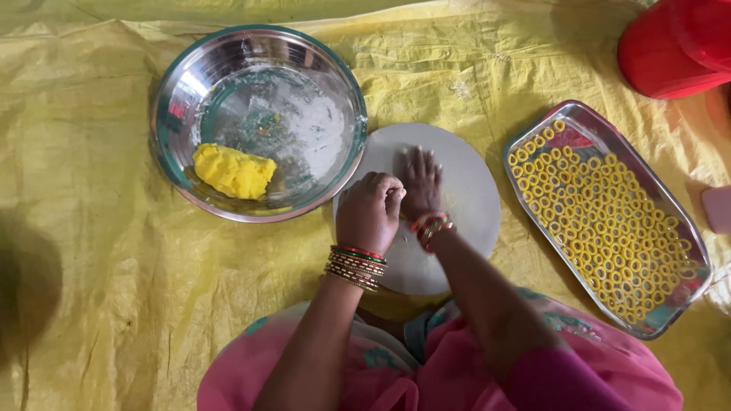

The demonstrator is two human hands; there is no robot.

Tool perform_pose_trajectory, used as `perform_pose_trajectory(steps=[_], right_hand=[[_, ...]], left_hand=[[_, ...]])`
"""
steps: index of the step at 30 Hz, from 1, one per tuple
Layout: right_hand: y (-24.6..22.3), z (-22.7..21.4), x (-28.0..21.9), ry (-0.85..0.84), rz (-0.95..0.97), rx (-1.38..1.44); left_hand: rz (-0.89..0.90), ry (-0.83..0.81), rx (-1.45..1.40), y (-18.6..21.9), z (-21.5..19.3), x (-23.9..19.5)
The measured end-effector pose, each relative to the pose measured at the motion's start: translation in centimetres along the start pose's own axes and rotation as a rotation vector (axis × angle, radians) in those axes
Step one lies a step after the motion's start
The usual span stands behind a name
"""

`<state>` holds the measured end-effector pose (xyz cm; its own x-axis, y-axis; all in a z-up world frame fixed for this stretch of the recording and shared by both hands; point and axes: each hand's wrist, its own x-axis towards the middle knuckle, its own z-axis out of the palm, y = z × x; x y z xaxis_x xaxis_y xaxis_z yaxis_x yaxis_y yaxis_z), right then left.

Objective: The person rolls yellow dough into a thin rope on a round board, then forms small rings by joining the ends and places them on a metal tray. The process is repeated continuously with dough from a nearby bowl.

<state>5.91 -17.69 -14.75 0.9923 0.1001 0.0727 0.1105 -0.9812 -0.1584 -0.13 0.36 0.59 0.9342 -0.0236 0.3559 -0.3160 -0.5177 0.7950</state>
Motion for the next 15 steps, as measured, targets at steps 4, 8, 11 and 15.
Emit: perform_pose_trajectory(steps=[4, 8, 11, 15], right_hand=[[-2.8, 0.4, -6.4, -0.152, 0.035, -0.060], [-3.6, -0.1, -7.8, -0.038, 0.033, -0.104], [-2.0, -0.9, -4.4, 0.023, 0.111, -0.041], [-1.2, -1.0, -3.0, 0.075, 0.181, 0.054]], left_hand=[[-0.002, 0.013, 0.001, 0.2, 0.4, 0.0], [0.022, -0.021, 0.021, 0.5, 0.6, 0.1], [0.017, -0.059, 0.042, 0.4, 0.4, -0.2], [0.016, -0.077, 0.018, -0.1, -0.2, -0.8]])
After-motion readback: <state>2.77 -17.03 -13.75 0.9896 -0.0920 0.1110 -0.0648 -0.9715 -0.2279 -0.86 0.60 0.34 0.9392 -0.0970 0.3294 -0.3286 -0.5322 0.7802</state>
